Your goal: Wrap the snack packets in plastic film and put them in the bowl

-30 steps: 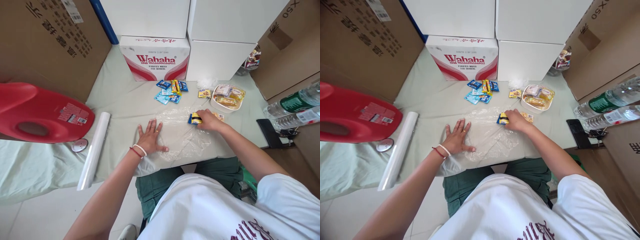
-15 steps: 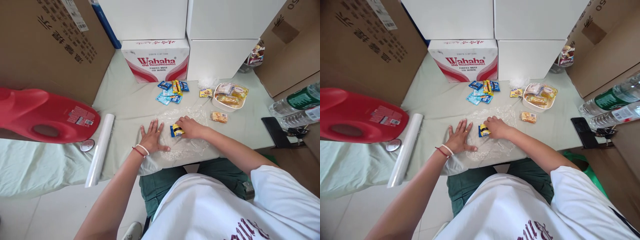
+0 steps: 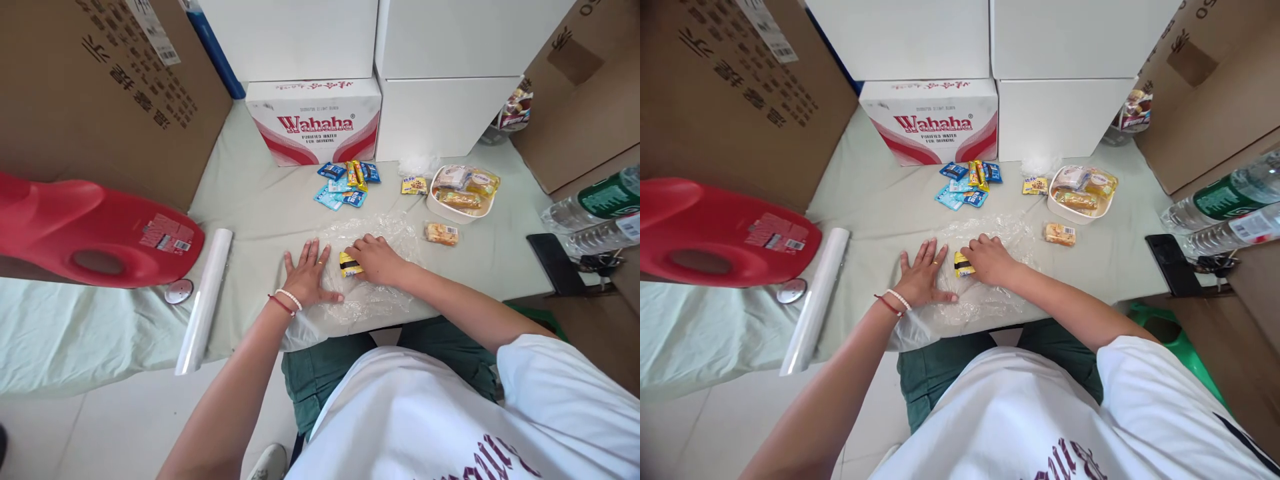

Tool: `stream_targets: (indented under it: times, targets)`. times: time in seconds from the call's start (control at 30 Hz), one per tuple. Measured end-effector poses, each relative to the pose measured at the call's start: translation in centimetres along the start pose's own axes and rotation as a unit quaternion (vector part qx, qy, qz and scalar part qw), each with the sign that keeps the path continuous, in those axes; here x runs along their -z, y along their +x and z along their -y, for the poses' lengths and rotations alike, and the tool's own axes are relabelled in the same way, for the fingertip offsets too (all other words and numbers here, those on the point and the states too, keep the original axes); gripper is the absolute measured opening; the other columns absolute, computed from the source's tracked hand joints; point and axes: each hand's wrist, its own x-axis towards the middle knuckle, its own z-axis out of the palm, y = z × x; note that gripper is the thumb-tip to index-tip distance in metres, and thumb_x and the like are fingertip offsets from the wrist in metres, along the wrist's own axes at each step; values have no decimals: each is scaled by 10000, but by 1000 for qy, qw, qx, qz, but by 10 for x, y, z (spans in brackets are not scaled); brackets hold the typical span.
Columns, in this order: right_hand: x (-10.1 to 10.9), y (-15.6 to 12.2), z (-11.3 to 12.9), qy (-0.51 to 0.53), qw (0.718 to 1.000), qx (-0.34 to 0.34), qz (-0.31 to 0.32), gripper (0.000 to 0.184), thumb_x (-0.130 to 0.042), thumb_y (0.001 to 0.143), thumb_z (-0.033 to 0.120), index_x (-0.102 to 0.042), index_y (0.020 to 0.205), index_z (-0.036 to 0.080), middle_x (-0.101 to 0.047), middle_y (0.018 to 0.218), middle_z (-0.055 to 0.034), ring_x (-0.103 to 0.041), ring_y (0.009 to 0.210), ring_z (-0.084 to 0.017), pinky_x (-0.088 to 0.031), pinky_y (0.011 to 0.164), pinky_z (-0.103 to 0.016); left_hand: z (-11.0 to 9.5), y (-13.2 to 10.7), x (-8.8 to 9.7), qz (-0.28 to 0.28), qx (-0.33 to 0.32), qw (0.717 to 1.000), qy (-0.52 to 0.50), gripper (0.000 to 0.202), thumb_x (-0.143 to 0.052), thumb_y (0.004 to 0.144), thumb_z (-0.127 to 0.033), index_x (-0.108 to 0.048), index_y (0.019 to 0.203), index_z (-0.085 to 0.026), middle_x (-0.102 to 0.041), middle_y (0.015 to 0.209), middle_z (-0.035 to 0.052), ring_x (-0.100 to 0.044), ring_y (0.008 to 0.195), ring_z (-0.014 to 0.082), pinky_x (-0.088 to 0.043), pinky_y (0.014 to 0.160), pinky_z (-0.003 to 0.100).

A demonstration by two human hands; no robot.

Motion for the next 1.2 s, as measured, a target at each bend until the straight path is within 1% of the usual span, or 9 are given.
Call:
stream_targets:
  times: [0.27, 0.37, 0.5, 0.7, 0.87, 0.93, 1.0, 1.13, 1.2]
  targets:
    - [-9, -5, -13, 9, 1000, -9, -4, 510, -745, 917, 357, -593, 1381, 209, -647, 1285, -152, -512, 1205, -355, -389, 930, -423, 1, 1, -2, -6, -7, 1000, -13, 1439, -689, 627, -894, -20, 1699, -207, 155, 1757, 174, 107, 1629, 456, 24, 1189, 816]
    - [-10, -8, -16, 43, 999, -12, -9, 645, -791, 882, 430, -554, 1445, 222, -610, 1376, -159, -494, 1254, -372, -399, 957, -449, 1, 0, -1, -15, -11, 1000, -19, 1434, -697, 626, -890, -45, 1700, -196, 137, 1757, 192, 92, 1629, 465, 26, 1180, 825]
    - [-10, -12, -19, 80, 996, -16, -33, 883, -827, 844, 487, -412, 1576, 222, -525, 1509, -179, -452, 1335, -377, -384, 1014, -472, 2, 0, -2, -22, -20, 999, -23, 1425, -697, 627, -892, -63, 1700, -200, 116, 1761, 198, 85, 1625, 480, 27, 1182, 821]
    - [-11, -14, -19, 47, 999, 8, -19, 565, -720, 925, 310, -560, 1454, 194, -656, 1286, -153, -513, 1216, -348, -380, 971, -446, 1, 0, -1, -14, -10, 1000, -18, 1404, -690, 644, -887, -57, 1701, -213, 110, 1759, 209, 80, 1625, 481, 9, 1189, 814]
    - [-13, -16, -20, 58, 998, 1, -21, 676, -754, 906, 334, -504, 1519, 197, -629, 1342, -161, -505, 1245, -359, -387, 1010, -471, 3, 1, -3, -24, -19, 999, -19, 1412, -714, 639, -872, -68, 1700, -198, 93, 1762, 214, 79, 1623, 488, 19, 1183, 822]
    - [-11, -19, -23, 77, 996, 8, -33, 795, -794, 878, 359, -436, 1573, 211, -572, 1444, -170, -477, 1308, -368, -377, 1060, -496, 8, 0, -6, -41, -31, 998, -30, 1377, -732, 665, -832, -77, 1699, -200, 65, 1766, 213, 46, 1633, 462, 25, 1206, 795]
    - [-7, -28, -28, 106, 992, 18, -71, 792, -789, 882, 381, -433, 1571, 220, -524, 1505, -173, -463, 1343, -366, -376, 1094, -514, 13, -4, -9, -70, -48, 995, -56, 1304, -734, 717, -777, -95, 1698, -204, 32, 1770, 210, 2, 1644, 428, -9, 1239, 754]
    - [-6, -66, -39, 198, 963, 71, -169, 367, -580, 1022, 388, -624, 1340, 211, -639, 1299, -151, -566, 1187, -297, -466, 1028, -471, 22, -21, -17, -194, -59, 975, -91, 908, -629, 891, -591, -287, 1663, -259, -106, 1781, 139, -27, 1654, 369, -84, 1287, 678]
    - [-15, -91, -43, 233, 950, 107, -180, 317, -546, 1039, 421, -659, 1260, 225, -666, 1220, -139, -589, 1125, -279, -498, 988, -460, 23, -34, -21, -262, -69, 960, -72, 694, -554, 940, -399, -404, 1613, -316, -260, 1755, 75, -59, 1657, 330, -58, 1308, 649]
